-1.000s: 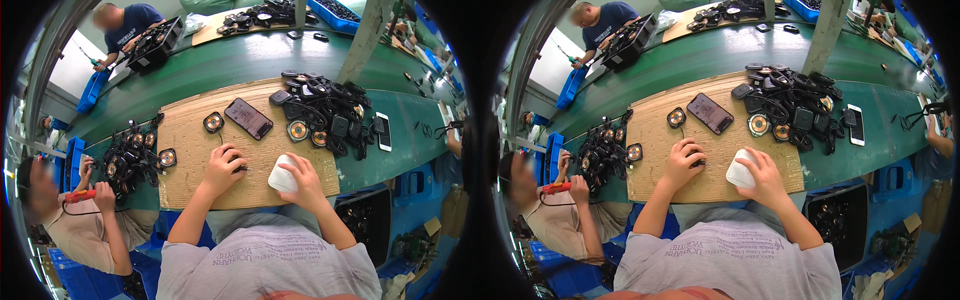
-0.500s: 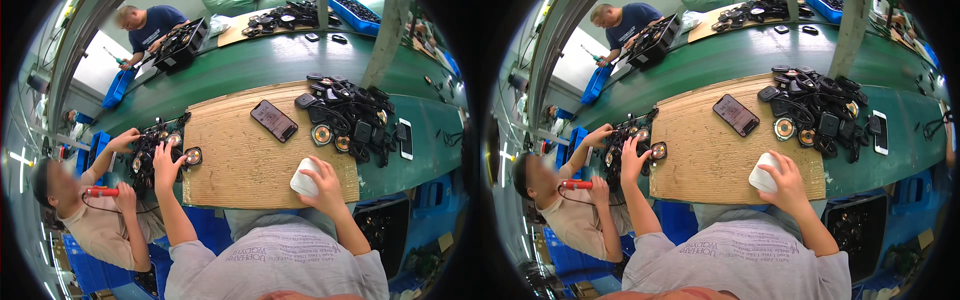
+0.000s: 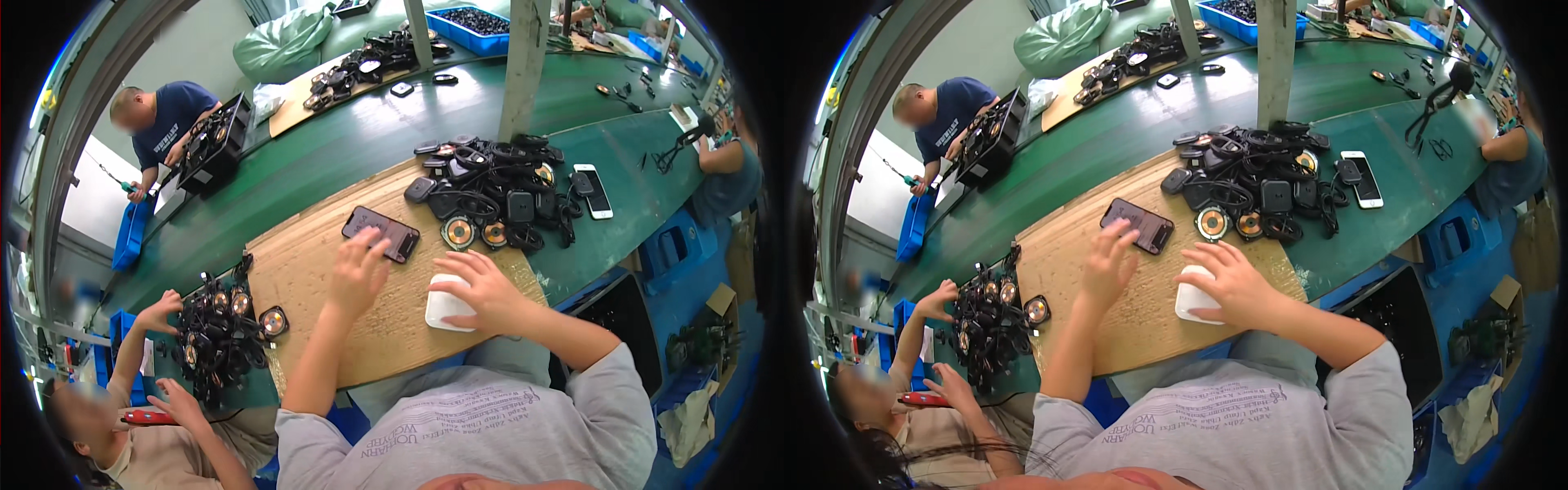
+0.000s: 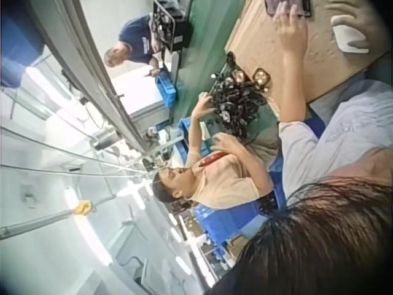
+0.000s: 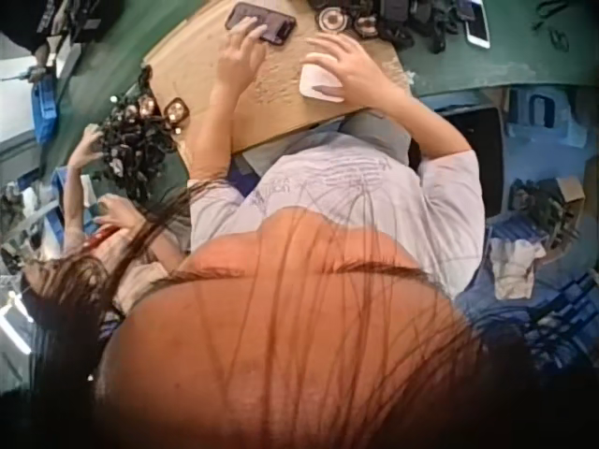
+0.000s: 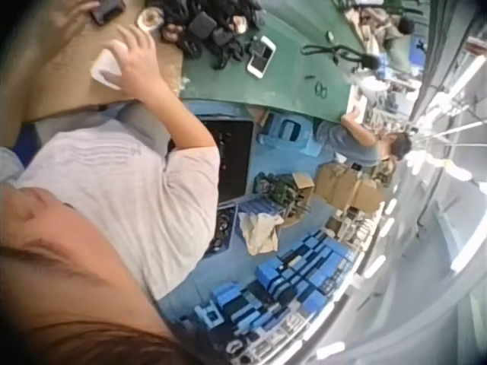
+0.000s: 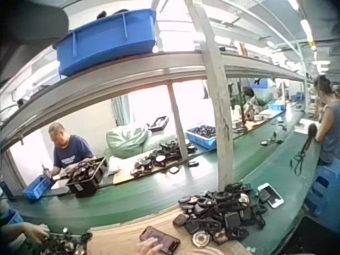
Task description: The person tests wireless charging coils by connecting each component to a power adapter, placing a smartphone over it to verify charging, and placing the tested units onto the conveyor belt.
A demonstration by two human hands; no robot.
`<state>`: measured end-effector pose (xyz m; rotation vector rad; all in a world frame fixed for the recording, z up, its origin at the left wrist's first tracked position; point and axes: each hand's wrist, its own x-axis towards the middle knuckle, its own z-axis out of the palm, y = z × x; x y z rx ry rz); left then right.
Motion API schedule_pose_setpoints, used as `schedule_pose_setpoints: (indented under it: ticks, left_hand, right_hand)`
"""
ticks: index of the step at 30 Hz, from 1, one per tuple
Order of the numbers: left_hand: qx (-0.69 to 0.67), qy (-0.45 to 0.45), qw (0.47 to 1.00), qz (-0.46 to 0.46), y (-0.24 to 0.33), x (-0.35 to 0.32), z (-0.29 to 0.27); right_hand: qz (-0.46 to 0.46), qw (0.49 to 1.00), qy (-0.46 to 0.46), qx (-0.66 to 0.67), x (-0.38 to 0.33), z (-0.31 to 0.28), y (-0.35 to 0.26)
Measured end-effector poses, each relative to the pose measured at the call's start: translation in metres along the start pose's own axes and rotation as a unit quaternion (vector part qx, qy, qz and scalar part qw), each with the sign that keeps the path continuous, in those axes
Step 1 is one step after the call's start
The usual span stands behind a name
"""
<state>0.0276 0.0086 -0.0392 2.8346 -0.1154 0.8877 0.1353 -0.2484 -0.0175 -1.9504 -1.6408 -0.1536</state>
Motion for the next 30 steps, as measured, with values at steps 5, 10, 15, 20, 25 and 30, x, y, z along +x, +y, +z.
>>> schedule_pose_setpoints:
  ticks: [5, 10, 15, 20, 25, 30]
  left_hand:
    - [-0.15, 0.027, 0.986, -0.062, -0.002, -0.008, 0.006]
    - [-0.236, 0.066, 0.96, -0.136, -0.018, -0.005, 0.014]
    - [-0.302, 0.052, 0.93, -0.205, -0.018, 0.002, 0.017]
    - [-0.32, 0.058, 0.908, -0.265, -0.026, -0.011, 0.013]
    - [-0.317, 0.057, 0.896, -0.306, -0.033, -0.011, 0.011]
    - [-0.319, 0.055, 0.905, -0.276, -0.034, -0.006, 0.019]
  right_hand:
    - [-0.021, 0.999, -0.007, -0.046, 0.087, -0.015, 0.056]
    - [0.115, 0.967, -0.098, -0.206, 0.231, 0.005, 0.19]
    - [0.358, 0.906, -0.2, -0.105, 0.318, -0.015, 0.364]
    - [0.416, 0.864, 0.076, -0.274, 0.33, 0.039, 0.406]
    - [0.449, 0.862, -0.054, -0.231, 0.361, 0.076, 0.398]
    - [0.508, 0.77, -0.361, -0.136, 0.416, 0.12, 0.544]
